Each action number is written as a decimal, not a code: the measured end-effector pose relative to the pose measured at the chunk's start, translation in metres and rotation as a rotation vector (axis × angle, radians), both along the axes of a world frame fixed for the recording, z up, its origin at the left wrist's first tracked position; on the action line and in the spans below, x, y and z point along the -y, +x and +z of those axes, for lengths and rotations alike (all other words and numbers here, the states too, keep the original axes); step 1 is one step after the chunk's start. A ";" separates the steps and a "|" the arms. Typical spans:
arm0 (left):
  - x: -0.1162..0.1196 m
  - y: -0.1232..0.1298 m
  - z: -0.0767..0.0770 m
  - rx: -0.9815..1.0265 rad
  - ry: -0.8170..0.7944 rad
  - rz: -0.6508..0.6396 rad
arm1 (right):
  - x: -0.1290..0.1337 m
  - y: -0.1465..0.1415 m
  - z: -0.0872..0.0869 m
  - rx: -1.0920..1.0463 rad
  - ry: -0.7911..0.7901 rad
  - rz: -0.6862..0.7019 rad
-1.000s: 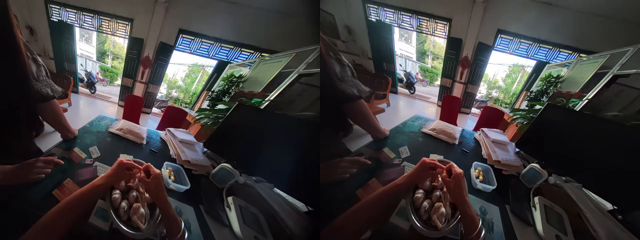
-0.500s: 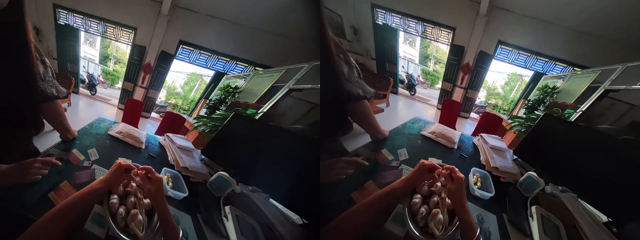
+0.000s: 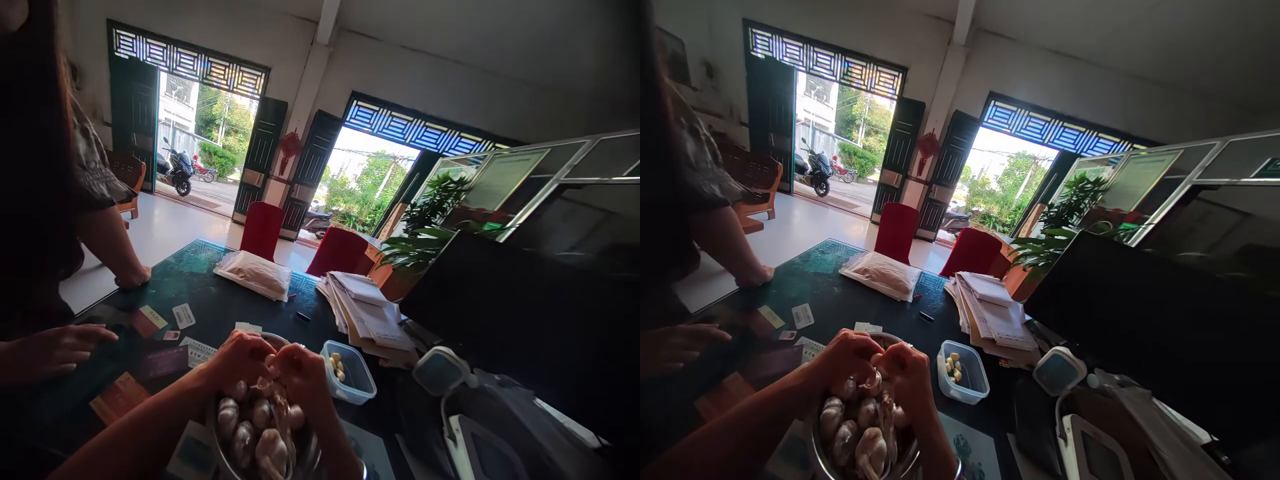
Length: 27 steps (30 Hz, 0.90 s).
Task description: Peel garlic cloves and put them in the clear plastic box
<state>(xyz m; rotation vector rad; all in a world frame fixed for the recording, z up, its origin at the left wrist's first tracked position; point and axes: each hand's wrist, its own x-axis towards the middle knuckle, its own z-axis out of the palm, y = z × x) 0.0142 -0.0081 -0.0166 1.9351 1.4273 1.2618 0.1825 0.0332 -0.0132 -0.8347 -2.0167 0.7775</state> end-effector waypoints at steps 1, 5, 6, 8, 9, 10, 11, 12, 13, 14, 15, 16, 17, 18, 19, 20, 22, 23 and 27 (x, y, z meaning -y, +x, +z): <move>0.000 0.000 -0.001 -0.004 -0.004 -0.005 | 0.000 0.000 0.001 -0.004 -0.004 0.012; -0.001 0.000 -0.005 0.079 -0.073 -0.019 | 0.002 0.000 0.005 0.006 0.047 0.022; -0.001 0.001 -0.006 0.129 -0.106 -0.027 | 0.003 0.000 0.005 0.015 0.071 0.018; 0.000 0.002 -0.007 0.221 -0.171 -0.037 | 0.004 0.000 0.007 0.034 0.119 0.015; 0.001 0.002 -0.007 0.244 -0.192 -0.037 | 0.004 0.000 0.007 0.044 0.138 0.014; 0.001 0.002 -0.007 0.253 -0.206 -0.034 | 0.005 0.000 0.007 0.054 0.153 0.015; 0.002 0.003 -0.007 0.259 -0.216 -0.034 | 0.005 0.000 0.007 0.064 0.164 0.015; 0.002 0.003 -0.008 0.264 -0.225 -0.038 | 0.005 0.001 0.006 0.077 0.170 0.019; 0.002 0.003 -0.008 0.266 -0.235 -0.043 | 0.005 0.001 0.006 0.092 0.175 0.024; 0.002 0.002 -0.008 0.267 -0.246 -0.043 | 0.005 0.001 0.006 0.108 0.178 0.026; 0.002 0.002 -0.008 0.266 -0.256 -0.040 | 0.005 0.001 0.005 0.128 0.183 0.036; 0.002 0.002 -0.009 0.259 -0.262 -0.034 | 0.005 0.001 0.005 0.147 0.188 0.034; 0.002 0.001 -0.008 0.248 -0.260 -0.028 | 0.005 0.001 0.005 0.166 0.194 0.033; 0.001 0.001 -0.008 0.231 -0.252 -0.020 | 0.006 0.001 0.006 0.182 0.199 0.033; 0.001 0.000 -0.007 0.211 -0.237 -0.012 | 0.006 0.001 0.006 0.196 0.202 0.033; 0.001 0.000 -0.006 0.186 -0.218 -0.002 | 0.007 0.001 0.006 0.210 0.203 0.036; 0.001 0.000 -0.003 0.134 -0.175 0.018 | 0.008 0.001 0.007 0.229 0.199 0.040; 0.002 0.000 -0.001 0.115 -0.159 0.023 | 0.009 0.001 0.008 0.232 0.195 0.043; 0.001 0.000 0.001 0.145 -0.156 0.013 | 0.010 0.001 0.010 0.185 0.175 0.069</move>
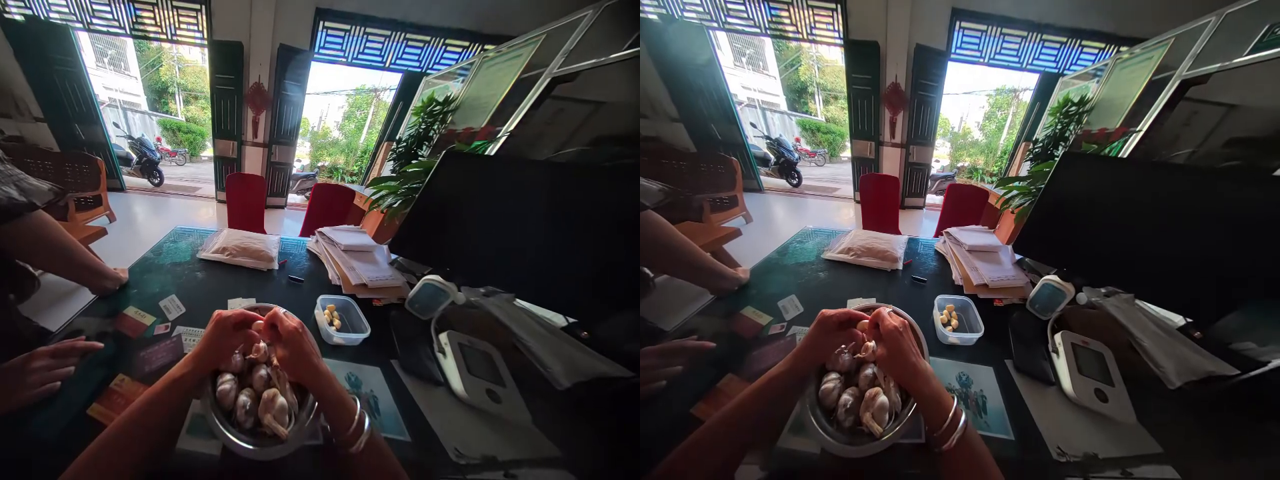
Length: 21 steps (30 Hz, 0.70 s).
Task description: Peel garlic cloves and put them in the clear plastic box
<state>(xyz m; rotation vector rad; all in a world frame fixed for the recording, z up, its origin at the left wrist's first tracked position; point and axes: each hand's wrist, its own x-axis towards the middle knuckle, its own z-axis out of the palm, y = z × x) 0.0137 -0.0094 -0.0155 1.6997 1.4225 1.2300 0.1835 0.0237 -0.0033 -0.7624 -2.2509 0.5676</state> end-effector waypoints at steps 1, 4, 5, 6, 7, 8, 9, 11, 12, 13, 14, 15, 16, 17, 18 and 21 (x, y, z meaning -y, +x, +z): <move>0.000 0.000 0.000 0.028 -0.012 0.002 | 0.000 0.000 0.000 -0.014 -0.007 0.011; -0.001 0.000 -0.003 0.123 -0.049 0.008 | -0.001 0.000 0.000 -0.050 -0.036 0.028; -0.001 0.000 -0.003 0.151 -0.064 0.007 | -0.002 0.000 0.000 -0.065 -0.051 0.030; -0.001 0.000 -0.003 0.180 -0.078 0.004 | -0.002 0.000 0.000 -0.085 -0.070 0.029; -0.001 0.001 -0.003 0.212 -0.091 -0.004 | -0.002 0.000 0.000 -0.107 -0.095 0.026; -0.001 0.002 -0.003 0.244 -0.100 -0.013 | -0.003 -0.001 0.000 -0.127 -0.119 0.020; 0.000 0.002 -0.003 0.271 -0.105 -0.023 | -0.003 -0.001 0.000 -0.143 -0.139 0.012; 0.000 0.003 -0.003 0.305 -0.103 -0.039 | -0.003 -0.003 0.001 -0.156 -0.153 0.000; 0.000 0.003 -0.003 0.312 -0.100 -0.044 | -0.002 -0.003 0.002 -0.156 -0.148 -0.001; 0.000 0.003 -0.003 0.318 -0.102 -0.050 | -0.002 -0.004 0.003 -0.156 -0.137 0.002; 0.000 0.003 -0.003 0.328 -0.108 -0.059 | -0.002 -0.004 0.003 -0.160 -0.126 0.006; 0.000 0.002 -0.003 0.343 -0.118 -0.075 | -0.001 -0.004 0.003 -0.166 -0.118 0.011; 0.000 0.002 -0.002 0.361 -0.129 -0.095 | -0.001 -0.004 0.003 -0.171 -0.109 0.011; 0.000 0.002 -0.001 0.377 -0.138 -0.117 | -0.001 -0.004 0.003 -0.172 -0.098 0.007; 0.000 0.002 0.000 0.389 -0.144 -0.134 | -0.002 -0.004 0.002 -0.169 -0.085 0.003; 0.001 0.002 0.003 0.414 -0.172 -0.161 | -0.003 -0.003 -0.001 -0.142 -0.045 0.011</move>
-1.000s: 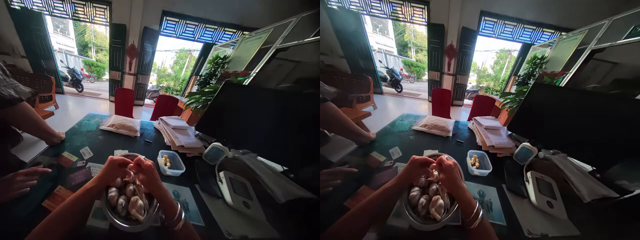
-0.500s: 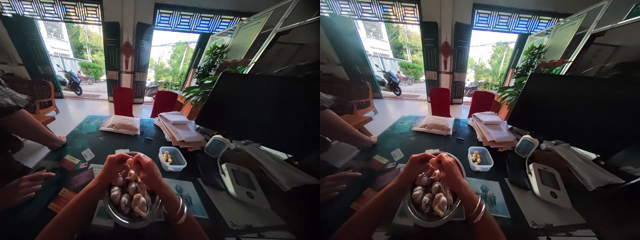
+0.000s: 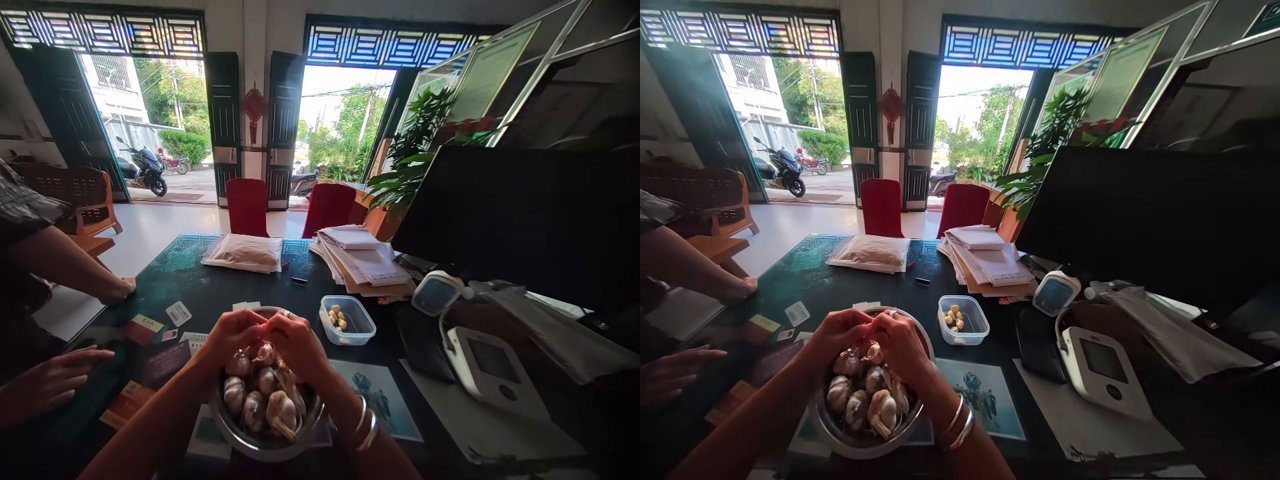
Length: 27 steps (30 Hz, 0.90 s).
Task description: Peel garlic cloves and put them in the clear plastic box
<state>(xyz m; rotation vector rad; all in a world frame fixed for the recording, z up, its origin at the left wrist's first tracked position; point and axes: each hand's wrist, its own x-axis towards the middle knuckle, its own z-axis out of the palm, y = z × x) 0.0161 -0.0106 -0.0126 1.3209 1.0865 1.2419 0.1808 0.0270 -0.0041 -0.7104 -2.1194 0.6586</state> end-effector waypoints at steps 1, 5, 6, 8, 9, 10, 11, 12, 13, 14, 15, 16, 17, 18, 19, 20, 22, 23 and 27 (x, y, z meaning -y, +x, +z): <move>0.000 0.000 0.000 0.019 -0.014 -0.006 | -0.001 0.000 -0.001 0.008 0.012 0.011; -0.001 0.001 -0.001 0.101 -0.047 -0.018 | -0.001 0.000 0.000 0.040 0.054 0.068; -0.001 0.000 -0.002 0.111 -0.047 -0.011 | -0.001 0.000 0.000 0.054 0.062 0.080; -0.002 -0.002 -0.004 0.125 -0.043 0.019 | -0.001 0.000 0.001 0.088 0.077 0.095; -0.003 -0.003 -0.004 0.133 -0.042 0.036 | -0.001 0.000 0.001 0.101 0.080 0.094; -0.003 -0.004 -0.005 0.139 -0.042 0.054 | -0.001 0.000 0.000 0.108 0.076 0.087; -0.004 -0.005 -0.005 0.143 -0.042 0.066 | -0.002 0.000 -0.001 0.110 0.064 0.075; -0.004 -0.006 -0.005 0.142 -0.044 0.070 | -0.003 0.000 -0.002 0.106 0.045 0.056; -0.005 -0.007 -0.005 0.140 -0.043 0.069 | -0.003 0.000 -0.003 0.099 0.022 0.035; -0.005 -0.007 -0.005 0.137 -0.037 0.066 | -0.004 0.000 -0.004 0.091 0.000 0.013; -0.005 -0.008 -0.005 0.137 -0.028 0.064 | -0.004 0.000 -0.004 0.082 -0.016 -0.009; -0.005 -0.008 -0.005 0.140 -0.022 0.061 | -0.005 0.000 -0.005 0.070 -0.028 -0.028; -0.006 -0.008 -0.005 0.146 -0.021 0.057 | -0.005 0.000 -0.004 0.055 -0.035 -0.048; -0.006 -0.008 -0.005 0.154 -0.026 0.052 | -0.004 0.000 -0.004 0.038 -0.039 -0.064; -0.006 -0.007 -0.005 0.161 -0.035 0.046 | -0.004 0.000 -0.003 0.023 -0.040 -0.075; -0.006 -0.007 -0.006 0.167 -0.046 0.037 | -0.003 0.000 -0.002 0.011 -0.040 -0.082; -0.006 -0.007 -0.006 0.174 -0.065 0.015 | -0.002 0.000 -0.002 0.002 -0.037 -0.083; -0.006 -0.007 -0.006 0.177 -0.070 0.002 | -0.002 0.000 -0.002 0.001 -0.031 -0.082; -0.006 -0.006 -0.007 0.184 -0.079 -0.056 | -0.001 -0.001 -0.004 0.011 -0.001 -0.078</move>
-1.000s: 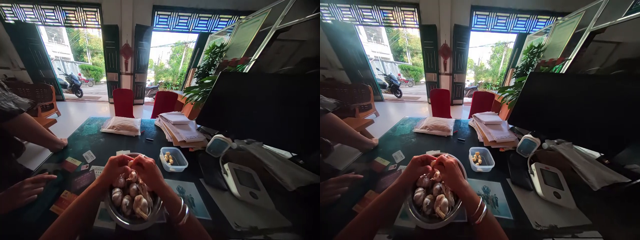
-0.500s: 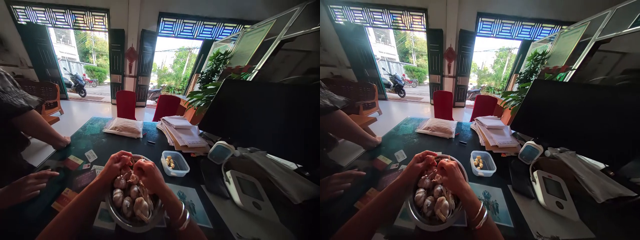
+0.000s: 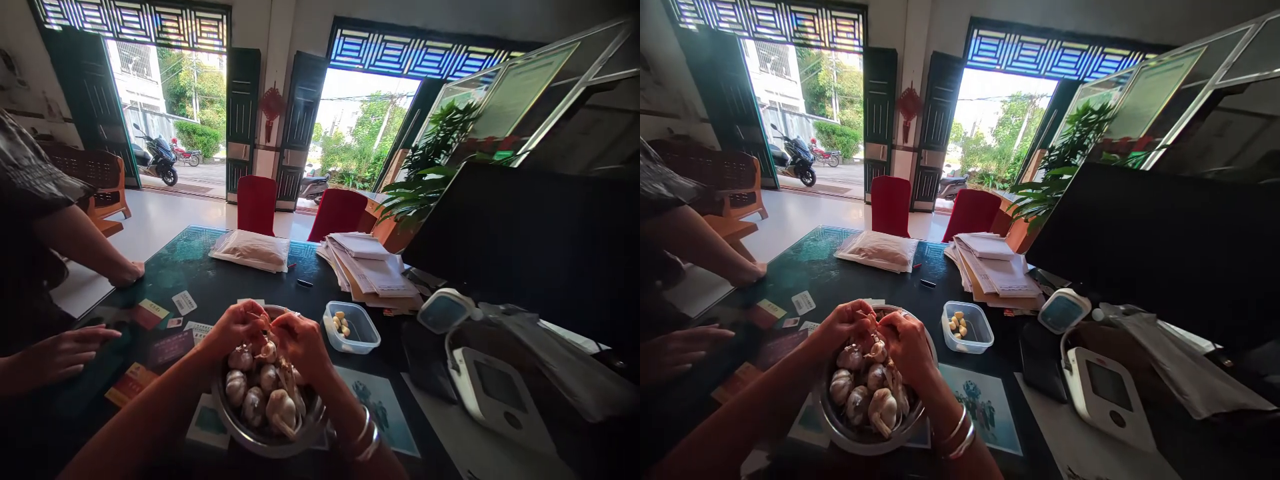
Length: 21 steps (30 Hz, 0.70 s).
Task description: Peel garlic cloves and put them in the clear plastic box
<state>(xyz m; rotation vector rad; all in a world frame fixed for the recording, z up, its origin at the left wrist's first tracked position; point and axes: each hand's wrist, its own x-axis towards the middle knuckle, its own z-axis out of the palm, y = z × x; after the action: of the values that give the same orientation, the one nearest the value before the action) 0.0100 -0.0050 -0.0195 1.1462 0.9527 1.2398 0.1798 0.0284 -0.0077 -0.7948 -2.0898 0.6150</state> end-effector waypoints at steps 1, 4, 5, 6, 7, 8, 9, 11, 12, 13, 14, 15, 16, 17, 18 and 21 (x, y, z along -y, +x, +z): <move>0.000 0.000 0.000 0.002 0.003 -0.012 | 0.000 0.000 0.000 0.006 0.005 0.003; 0.001 0.001 -0.001 0.018 0.007 -0.036 | 0.001 0.000 -0.001 0.037 0.019 0.033; 0.001 0.001 -0.001 0.026 0.008 -0.039 | 0.001 0.000 -0.001 0.049 0.023 0.045; 0.001 0.001 -0.002 0.031 0.007 -0.039 | 0.001 0.000 -0.001 0.060 0.028 0.052; 0.001 0.002 -0.002 0.034 0.007 -0.037 | 0.002 0.000 -0.001 0.071 0.035 0.056; 0.000 0.002 -0.003 0.034 0.009 -0.036 | 0.002 0.001 -0.001 0.083 0.046 0.057; 0.000 0.002 -0.004 0.033 0.015 -0.033 | 0.002 0.001 -0.001 0.095 0.060 0.057; -0.001 0.002 -0.005 0.035 0.029 -0.022 | 0.003 0.000 -0.001 0.118 0.090 0.060; -0.001 0.002 -0.005 0.037 0.036 -0.017 | 0.004 0.000 0.000 0.130 0.100 0.062; -0.001 0.002 -0.006 0.038 0.042 -0.016 | 0.004 0.000 0.000 0.140 0.107 0.065; -0.001 0.001 -0.006 0.036 0.045 -0.018 | 0.004 0.000 0.000 0.147 0.111 0.064; -0.001 0.001 -0.006 0.030 0.043 -0.022 | 0.005 0.000 0.000 0.154 0.114 0.062; -0.001 0.000 -0.006 0.023 0.038 -0.028 | 0.005 -0.001 0.000 0.160 0.119 0.058; -0.001 0.000 -0.006 0.014 0.032 -0.035 | 0.005 -0.001 0.000 0.164 0.124 0.052; -0.001 0.000 -0.006 0.007 0.029 -0.037 | 0.004 -0.001 0.000 0.167 0.129 0.046; 0.000 -0.001 -0.005 -0.006 0.038 -0.036 | 0.004 0.000 -0.001 0.169 0.132 0.037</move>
<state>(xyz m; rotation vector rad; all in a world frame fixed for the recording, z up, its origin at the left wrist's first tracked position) 0.0094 -0.0046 -0.0245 1.1925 0.9134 1.2306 0.1794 0.0248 -0.0089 -0.7568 -2.2772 0.4372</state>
